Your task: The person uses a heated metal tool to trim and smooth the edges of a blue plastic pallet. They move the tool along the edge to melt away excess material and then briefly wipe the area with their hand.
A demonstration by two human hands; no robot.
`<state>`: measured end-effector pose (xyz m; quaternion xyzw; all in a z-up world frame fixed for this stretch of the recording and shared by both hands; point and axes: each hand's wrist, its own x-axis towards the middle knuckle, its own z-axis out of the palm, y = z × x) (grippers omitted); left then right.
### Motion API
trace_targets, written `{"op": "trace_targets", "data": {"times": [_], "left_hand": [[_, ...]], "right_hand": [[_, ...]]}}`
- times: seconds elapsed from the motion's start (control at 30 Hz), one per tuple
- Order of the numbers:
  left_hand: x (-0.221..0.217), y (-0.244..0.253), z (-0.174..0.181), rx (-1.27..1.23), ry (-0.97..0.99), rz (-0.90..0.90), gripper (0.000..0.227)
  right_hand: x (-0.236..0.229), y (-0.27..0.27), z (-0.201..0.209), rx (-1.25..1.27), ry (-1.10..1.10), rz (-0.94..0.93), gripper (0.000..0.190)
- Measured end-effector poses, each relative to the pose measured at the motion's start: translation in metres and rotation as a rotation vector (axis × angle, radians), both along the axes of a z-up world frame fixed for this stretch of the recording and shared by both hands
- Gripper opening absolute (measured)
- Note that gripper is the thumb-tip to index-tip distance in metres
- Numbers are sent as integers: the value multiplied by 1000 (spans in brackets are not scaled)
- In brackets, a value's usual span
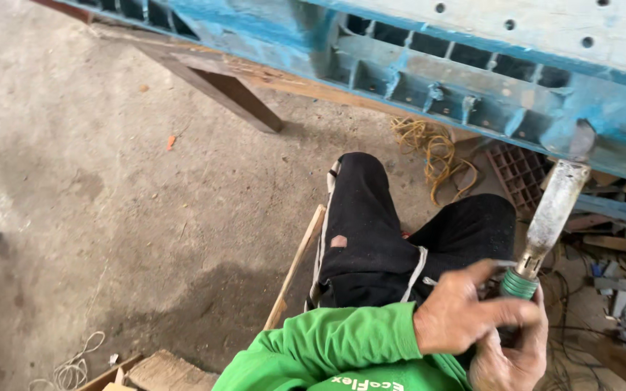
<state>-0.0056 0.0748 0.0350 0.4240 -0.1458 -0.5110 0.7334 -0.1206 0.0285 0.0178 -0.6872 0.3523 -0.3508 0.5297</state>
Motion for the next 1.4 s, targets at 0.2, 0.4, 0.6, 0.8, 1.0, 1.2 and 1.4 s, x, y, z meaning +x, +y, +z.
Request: {"op": "trace_targets", "data": {"times": [0.2, 0.4, 0.6, 0.8, 1.0, 1.2, 1.4], "left_hand": [[19, 19, 28, -5, 2, -49, 41], [56, 29, 32, 38, -282, 69, 32], [88, 31, 51, 255, -339, -79, 45], [104, 28, 48, 169, -530, -6, 44], [123, 37, 39, 57, -546, -37, 58], [157, 37, 46, 105, -463, -217, 60], [194, 35, 50, 96, -477, -319, 47]], "right_hand": [[-12, 11, -11, 50, 33, 109, 77], [-14, -47, 35, -284, 538, 277, 47], [61, -140, 103, -994, 51, 26, 37], [123, -201, 134, -998, 157, 11, 41], [154, -200, 126, -1210, 190, 20, 46], [162, -204, 125, -1247, 144, 31, 46], [158, -221, 113, -1207, 83, 147, 47]]}}
